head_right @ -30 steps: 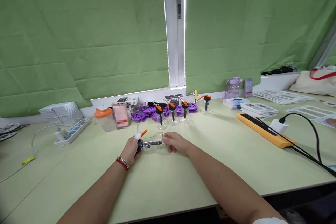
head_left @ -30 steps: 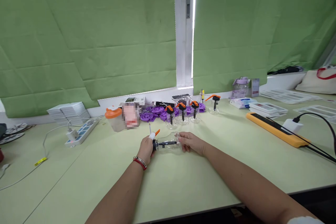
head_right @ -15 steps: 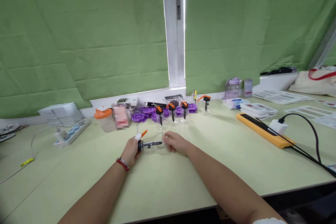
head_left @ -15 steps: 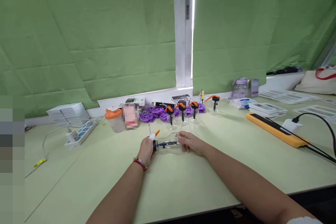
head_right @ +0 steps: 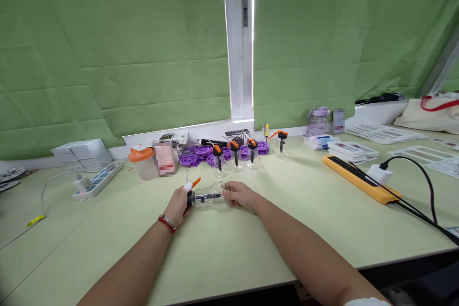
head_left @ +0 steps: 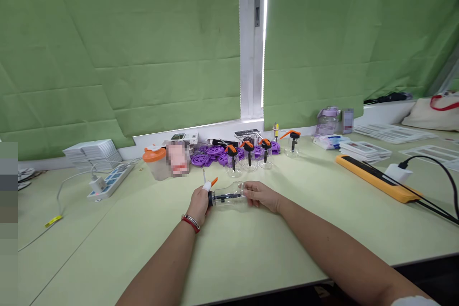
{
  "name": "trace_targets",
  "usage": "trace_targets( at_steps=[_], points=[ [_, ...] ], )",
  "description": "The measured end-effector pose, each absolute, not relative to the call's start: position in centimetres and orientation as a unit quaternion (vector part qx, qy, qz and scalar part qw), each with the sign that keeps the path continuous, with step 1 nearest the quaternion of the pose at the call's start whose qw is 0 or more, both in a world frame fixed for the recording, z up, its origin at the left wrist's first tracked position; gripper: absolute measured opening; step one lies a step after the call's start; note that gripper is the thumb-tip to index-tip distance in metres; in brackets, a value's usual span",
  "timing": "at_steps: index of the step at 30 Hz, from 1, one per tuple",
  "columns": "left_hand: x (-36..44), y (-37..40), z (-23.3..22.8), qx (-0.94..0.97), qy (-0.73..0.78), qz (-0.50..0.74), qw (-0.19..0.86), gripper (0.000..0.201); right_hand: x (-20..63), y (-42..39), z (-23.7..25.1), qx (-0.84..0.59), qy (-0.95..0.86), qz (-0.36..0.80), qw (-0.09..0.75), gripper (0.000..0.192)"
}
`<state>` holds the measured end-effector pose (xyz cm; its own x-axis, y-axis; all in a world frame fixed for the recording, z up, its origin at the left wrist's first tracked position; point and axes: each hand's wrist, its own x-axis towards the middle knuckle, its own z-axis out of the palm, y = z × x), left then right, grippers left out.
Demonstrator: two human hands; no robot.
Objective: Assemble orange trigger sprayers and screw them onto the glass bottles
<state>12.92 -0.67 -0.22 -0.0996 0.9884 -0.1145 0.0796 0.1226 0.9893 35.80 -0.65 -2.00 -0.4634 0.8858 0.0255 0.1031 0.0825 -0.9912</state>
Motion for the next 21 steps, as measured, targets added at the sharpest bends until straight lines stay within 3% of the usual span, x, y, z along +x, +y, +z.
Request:
trace_targets(
  at_steps=[9, 13, 21],
  points=[
    [12.74, -0.47, -0.38, 0.463, 0.579, 0.464, 0.484, 0.037, 36.04, -0.47, -2.35, -0.381, -0.647, 0.549, 0.368, 0.055],
    [12.75, -0.45, -0.36, 0.463, 0.578, 0.467, 0.483, 0.038, 36.28, -0.6, -2.21, -0.342, -0.648, 0.565, 0.378, 0.079],
    [12.92, -0.62, -0.4, 0.47, 0.567, 0.47, 0.487, 0.034, 35.87, -0.57, -1.96, -0.373, -0.656, 0.556, 0.348, 0.05]
  ],
)
